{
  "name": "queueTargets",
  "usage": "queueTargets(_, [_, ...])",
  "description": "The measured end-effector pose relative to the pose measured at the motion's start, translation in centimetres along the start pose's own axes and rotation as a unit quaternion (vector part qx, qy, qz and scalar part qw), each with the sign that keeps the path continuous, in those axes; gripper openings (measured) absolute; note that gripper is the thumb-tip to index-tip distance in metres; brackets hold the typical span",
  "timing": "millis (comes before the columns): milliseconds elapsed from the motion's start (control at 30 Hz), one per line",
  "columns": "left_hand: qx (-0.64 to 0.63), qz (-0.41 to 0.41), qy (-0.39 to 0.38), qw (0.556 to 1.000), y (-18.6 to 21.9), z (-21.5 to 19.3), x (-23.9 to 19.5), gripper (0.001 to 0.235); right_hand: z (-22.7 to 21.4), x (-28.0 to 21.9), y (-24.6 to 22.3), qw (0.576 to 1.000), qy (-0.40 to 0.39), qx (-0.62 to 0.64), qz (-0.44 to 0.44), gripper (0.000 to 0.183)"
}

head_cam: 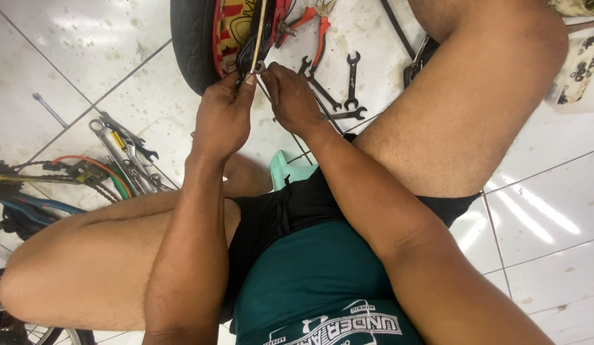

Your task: The person sits on the floor and works on the rear wheel of a red bicycle. They use a wrench to tighten the axle nuts and a spray can to lubricate the chain. The person rotates the wheel to check the alignment and continues adjusting the nuts.

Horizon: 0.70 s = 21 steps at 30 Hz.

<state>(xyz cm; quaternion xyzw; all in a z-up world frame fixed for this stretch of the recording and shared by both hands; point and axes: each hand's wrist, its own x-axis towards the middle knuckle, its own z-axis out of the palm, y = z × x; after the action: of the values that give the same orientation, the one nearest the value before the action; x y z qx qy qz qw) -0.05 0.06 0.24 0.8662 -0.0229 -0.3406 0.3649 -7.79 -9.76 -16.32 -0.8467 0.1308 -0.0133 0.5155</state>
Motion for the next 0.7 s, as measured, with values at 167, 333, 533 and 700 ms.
queueTargets(167, [0.003,0.003,-0.008,1.000,-0.9,-0.1,0.1,0.040,-0.7,-0.5,-2.4,1.000,0.007,0.006,0.022,0.047])
queueTargets(333, [0.000,0.003,-0.010,1.000,-1.1,0.1,0.2,0.039,-2.1,-2.3,-6.9,0.952,-0.031,0.240,0.188,0.052])
queueTargets(533, [0.007,0.004,-0.021,1.000,0.1,-0.1,-0.6,0.042,0.3,-2.9,-7.4,0.749,-0.045,0.527,0.398,0.049])
queueTargets(700, [0.007,-0.008,-0.011,1.000,-0.1,0.1,-0.2,0.043,-1.2,-1.9,-9.5,0.712,-0.048,0.567,0.411,0.048])
